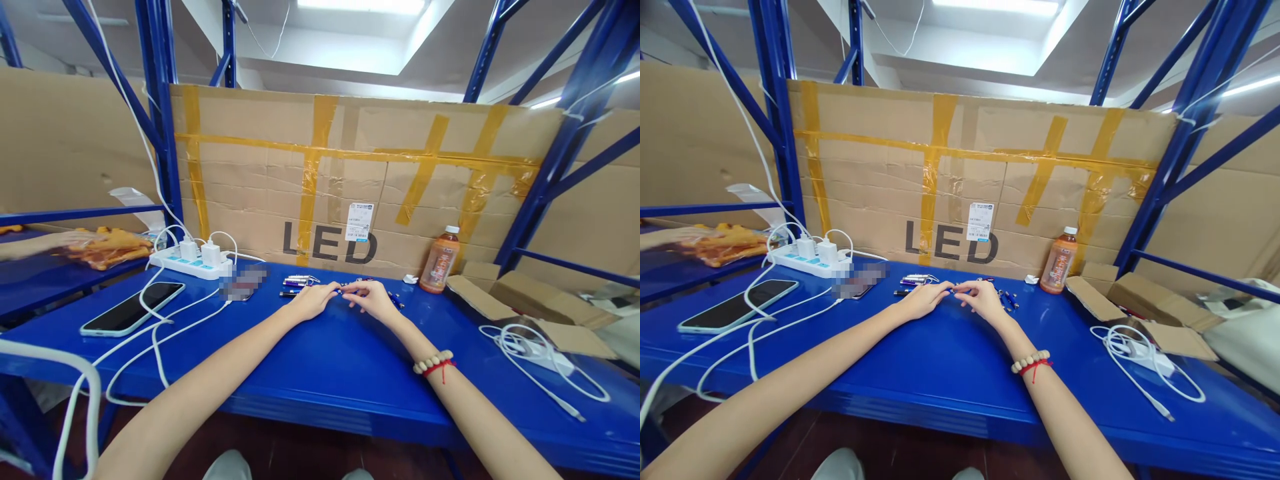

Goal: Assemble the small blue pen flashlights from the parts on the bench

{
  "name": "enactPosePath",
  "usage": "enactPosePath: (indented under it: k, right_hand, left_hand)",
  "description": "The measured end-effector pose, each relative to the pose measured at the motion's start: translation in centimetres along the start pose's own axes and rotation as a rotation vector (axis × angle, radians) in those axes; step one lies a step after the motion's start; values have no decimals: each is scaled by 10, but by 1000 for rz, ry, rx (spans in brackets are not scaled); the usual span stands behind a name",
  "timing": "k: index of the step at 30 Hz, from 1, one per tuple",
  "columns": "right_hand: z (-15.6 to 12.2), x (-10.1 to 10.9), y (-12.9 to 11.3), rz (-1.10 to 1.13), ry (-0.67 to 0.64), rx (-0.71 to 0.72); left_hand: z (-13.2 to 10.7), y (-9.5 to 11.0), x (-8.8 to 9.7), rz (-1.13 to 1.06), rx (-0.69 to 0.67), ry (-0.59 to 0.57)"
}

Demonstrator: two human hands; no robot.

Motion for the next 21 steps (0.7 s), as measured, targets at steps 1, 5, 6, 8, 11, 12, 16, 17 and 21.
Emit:
enactPosePath:
  k: [1, 5, 6, 8, 11, 12, 16, 17, 21]
  right_hand:
    - [0, 1, 1, 18, 22, -4]
    - [1, 5, 4, 112, 82, -1]
    - [2, 5, 6, 136, 81, -3]
    - [2, 5, 8, 181, 59, -22]
    - [2, 3, 11, 237, 25, -63]
    - [2, 3, 11, 251, 22, -73]
    - [2, 2, 10, 289, 32, -95]
    - [2, 2, 10, 297, 34, -94]
    - [2, 4, 9, 323, 43, -69]
  left_hand:
    - [0, 1, 1, -12, -15, 9]
    - [1, 3, 0, -33, -28, 44]
    - [1, 4, 0, -47, -27, 54]
    - [1, 5, -1, -91, -30, 70]
    - [0, 6, -2, -178, -40, 73]
    - [0, 6, -3, -208, -48, 70]
    - [-2, 8, -3, -285, -51, 82]
    - [-2, 9, -3, -295, -47, 86]
    - [-1, 11, -5, -323, -49, 107]
Point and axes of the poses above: each hand's wrist, its own z-axis towards the middle knuckle, its own x-axis out of the back of the hand, y = z × x, the point moved 3 cm from there along z, towards the middle knuckle, and after that the axes turned 9 degrees about -z, right-handed, at the moved point
